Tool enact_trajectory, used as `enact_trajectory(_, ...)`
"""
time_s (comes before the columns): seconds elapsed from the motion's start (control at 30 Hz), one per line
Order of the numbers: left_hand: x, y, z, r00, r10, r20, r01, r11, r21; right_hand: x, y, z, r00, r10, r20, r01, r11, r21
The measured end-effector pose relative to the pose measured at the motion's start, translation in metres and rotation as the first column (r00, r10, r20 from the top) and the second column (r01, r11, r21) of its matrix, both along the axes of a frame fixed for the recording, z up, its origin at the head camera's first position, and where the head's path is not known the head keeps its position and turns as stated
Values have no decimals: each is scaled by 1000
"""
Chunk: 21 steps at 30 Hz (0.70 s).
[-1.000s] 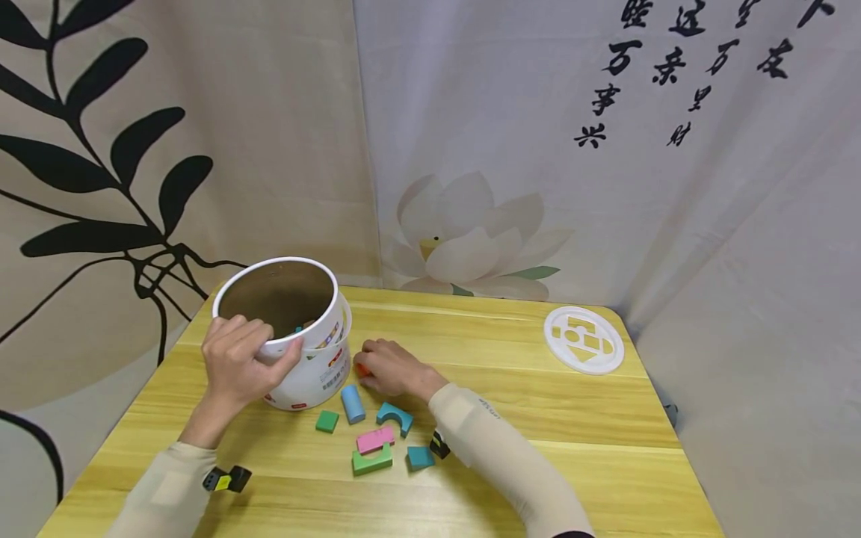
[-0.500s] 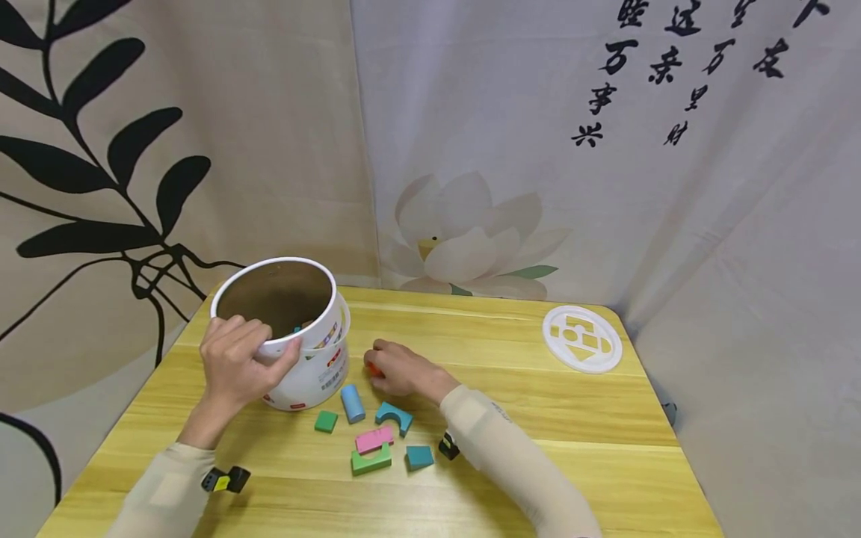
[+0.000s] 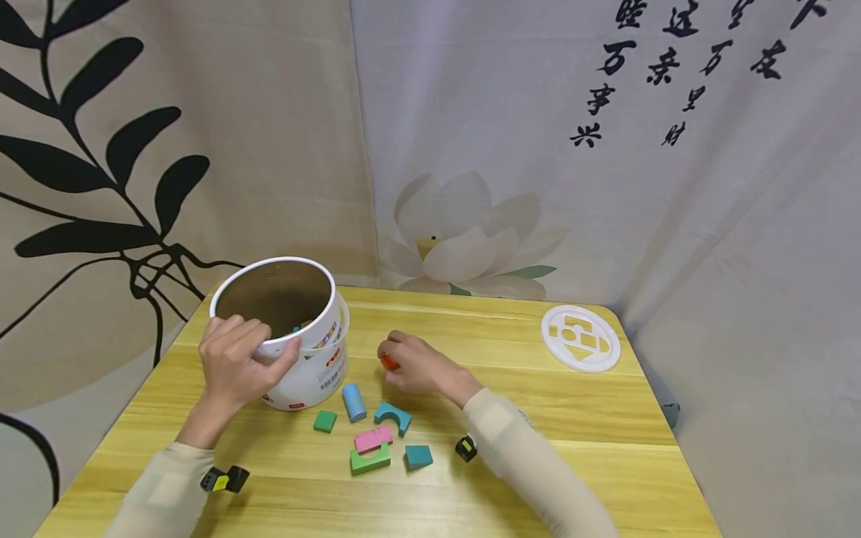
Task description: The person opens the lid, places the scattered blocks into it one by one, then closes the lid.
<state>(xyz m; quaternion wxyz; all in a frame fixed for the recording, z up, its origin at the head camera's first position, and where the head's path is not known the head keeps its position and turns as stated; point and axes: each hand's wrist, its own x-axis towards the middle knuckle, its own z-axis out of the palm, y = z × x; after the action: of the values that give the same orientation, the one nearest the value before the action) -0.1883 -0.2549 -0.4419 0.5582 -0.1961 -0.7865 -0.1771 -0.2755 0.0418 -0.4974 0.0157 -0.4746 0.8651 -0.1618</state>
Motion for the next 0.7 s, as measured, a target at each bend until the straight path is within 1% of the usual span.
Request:
enact_trajectory(0.13, 0, 0, 0, 1000, 1, 1, -1, 1000, -1, 2, 8, 14, 1000, 3, -8, -3, 999, -47)
enact_trajectory(0.37, 0, 0, 0, 1000, 4, 4, -4, 1000, 1, 2, 17, 44, 998, -2, -66, -5, 994, -108)
enact_trajectory(0.53, 0, -1, 0, 1000, 7, 13, -6, 1000, -4, 1, 16, 67, 992, 26, -127, -49, 982, -184)
enact_trajectory(0.7, 1, -1, 0, 1000, 1, 15, -1, 1000, -3, -2, 7, 89, 977, 54, -208, -106, 963, -250)
